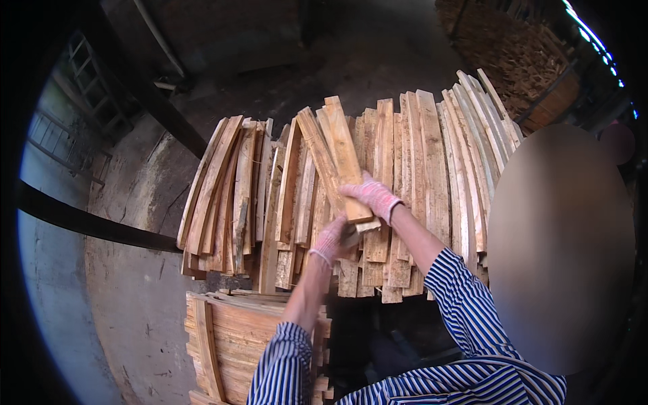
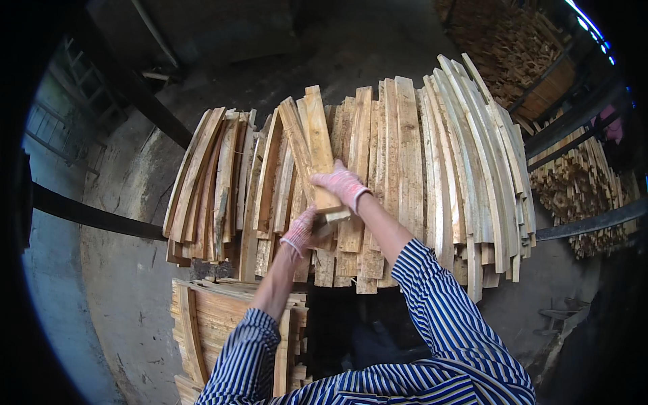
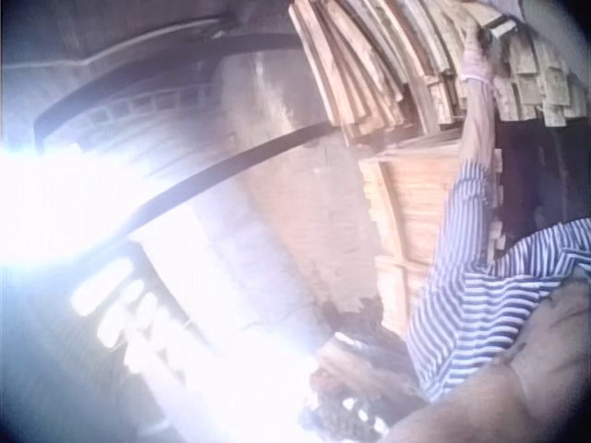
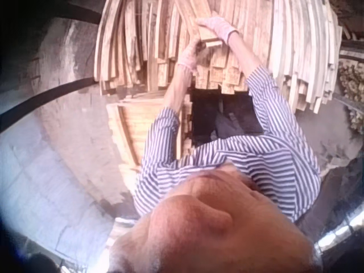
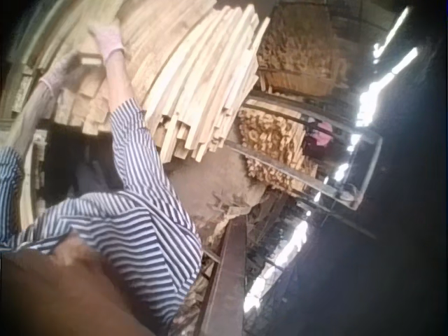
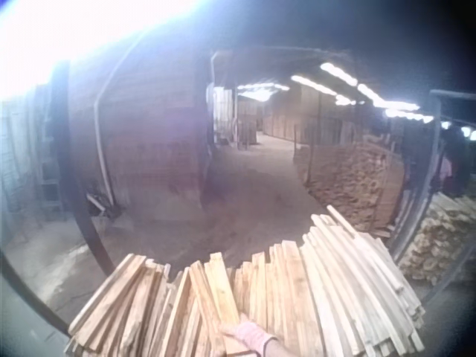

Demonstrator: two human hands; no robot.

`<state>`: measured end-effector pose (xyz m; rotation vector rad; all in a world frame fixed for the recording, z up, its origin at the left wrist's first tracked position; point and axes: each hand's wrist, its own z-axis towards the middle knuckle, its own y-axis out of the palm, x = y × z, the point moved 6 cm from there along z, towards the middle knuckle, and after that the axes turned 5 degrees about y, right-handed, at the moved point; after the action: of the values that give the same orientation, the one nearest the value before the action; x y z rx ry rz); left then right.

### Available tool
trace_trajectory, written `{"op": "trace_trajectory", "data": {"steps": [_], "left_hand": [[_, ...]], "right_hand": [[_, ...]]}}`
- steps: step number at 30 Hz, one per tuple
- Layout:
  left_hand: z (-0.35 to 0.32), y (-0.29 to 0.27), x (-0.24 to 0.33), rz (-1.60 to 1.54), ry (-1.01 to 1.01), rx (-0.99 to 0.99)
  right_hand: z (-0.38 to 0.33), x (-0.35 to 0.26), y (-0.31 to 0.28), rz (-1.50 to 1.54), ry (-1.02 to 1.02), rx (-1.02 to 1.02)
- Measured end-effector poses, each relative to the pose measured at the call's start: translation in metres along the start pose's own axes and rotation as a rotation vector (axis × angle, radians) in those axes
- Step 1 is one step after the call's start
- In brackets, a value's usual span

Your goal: The person repeatedly picks up small wooden planks from a large pile and stacks them into a neat, organized arrangement. The worker uses both hands to lift and place the wood pieces, ensuring they are aligned and stable within the growing stack.

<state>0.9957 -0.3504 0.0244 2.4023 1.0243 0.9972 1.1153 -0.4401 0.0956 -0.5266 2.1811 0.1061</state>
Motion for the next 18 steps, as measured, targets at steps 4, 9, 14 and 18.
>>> {"op": "trace_trajectory", "data": {"steps": [4,9,14,18], "left_hand": [[0.027,-0.032,0.068,1.482,0.211,-0.048],[0.071,-0.019,0.051,0.659,0.308,-0.048],[0.075,-0.068,0.029,-0.065,0.162,-0.188],[-0.049,-0.068,0.019,0.257,0.049,0.012]], "right_hand": [[-0.001,-0.009,0.043,-0.384,0.043,0.076],[0.021,-0.002,0.005,-0.536,-0.040,0.227],[-0.023,-0.013,0.057,-0.440,-0.102,0.203],[-0.100,0.025,0.067,0.078,0.143,-0.068]]}}
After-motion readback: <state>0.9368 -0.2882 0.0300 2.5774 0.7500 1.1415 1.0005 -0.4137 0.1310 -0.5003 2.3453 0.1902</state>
